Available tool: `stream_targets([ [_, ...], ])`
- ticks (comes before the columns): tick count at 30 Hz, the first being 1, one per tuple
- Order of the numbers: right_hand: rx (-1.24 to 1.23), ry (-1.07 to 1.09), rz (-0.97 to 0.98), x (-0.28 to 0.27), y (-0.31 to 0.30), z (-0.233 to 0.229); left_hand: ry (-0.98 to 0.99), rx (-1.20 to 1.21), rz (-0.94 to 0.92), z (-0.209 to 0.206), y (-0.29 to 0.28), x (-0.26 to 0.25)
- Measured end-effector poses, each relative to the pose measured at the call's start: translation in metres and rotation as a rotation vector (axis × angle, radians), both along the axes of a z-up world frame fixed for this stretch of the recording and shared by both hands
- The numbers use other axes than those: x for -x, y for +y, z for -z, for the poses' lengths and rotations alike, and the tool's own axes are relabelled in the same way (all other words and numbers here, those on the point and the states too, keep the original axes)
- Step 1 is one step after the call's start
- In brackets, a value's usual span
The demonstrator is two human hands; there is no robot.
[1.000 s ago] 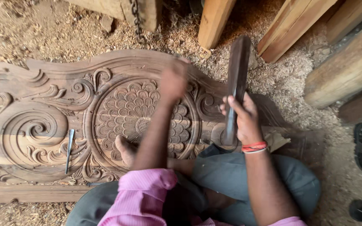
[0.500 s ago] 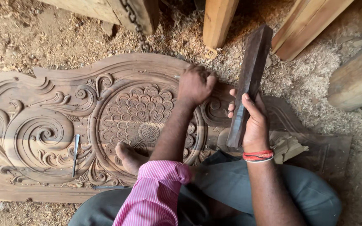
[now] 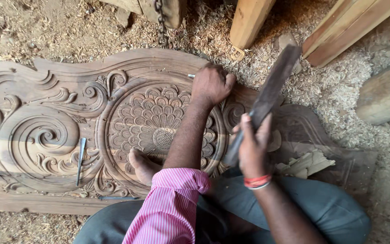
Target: The person sits on the floor and carves a decorative floral pattern into a wooden panel. They use a chisel held in the left hand and a wooden mallet in the right hand to strike the chisel, shaping the wood.
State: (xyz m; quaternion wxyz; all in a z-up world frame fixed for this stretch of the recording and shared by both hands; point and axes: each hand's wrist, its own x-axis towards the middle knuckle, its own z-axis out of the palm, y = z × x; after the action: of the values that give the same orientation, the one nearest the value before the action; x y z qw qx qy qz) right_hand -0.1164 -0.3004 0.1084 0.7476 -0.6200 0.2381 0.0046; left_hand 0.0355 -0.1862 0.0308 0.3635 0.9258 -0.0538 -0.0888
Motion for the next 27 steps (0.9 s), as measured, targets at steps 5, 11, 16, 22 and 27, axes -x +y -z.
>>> stream_targets([
  [5,0.105,-0.122,-0.253,0.007,0.010,0.013,0.077,0.041,-0.073,0.001,-0.001,-0.005],
  [11,0.108,-0.088,0.048,-0.003,0.014,0.007,-0.057,-0.005,-0.046,0.014,0.000,-0.005],
  [16,0.154,-0.139,-0.255,-0.006,0.023,0.006,-0.191,0.045,-0.104,0.023,0.005,-0.007],
  [22,0.098,-0.104,-0.067,-0.008,0.034,0.017,0.009,0.040,-0.116,0.024,0.005,-0.010],
  [27,0.101,-0.072,-0.135,-0.020,0.026,0.022,-0.002,0.029,-0.115,0.025,0.003,-0.012],
])
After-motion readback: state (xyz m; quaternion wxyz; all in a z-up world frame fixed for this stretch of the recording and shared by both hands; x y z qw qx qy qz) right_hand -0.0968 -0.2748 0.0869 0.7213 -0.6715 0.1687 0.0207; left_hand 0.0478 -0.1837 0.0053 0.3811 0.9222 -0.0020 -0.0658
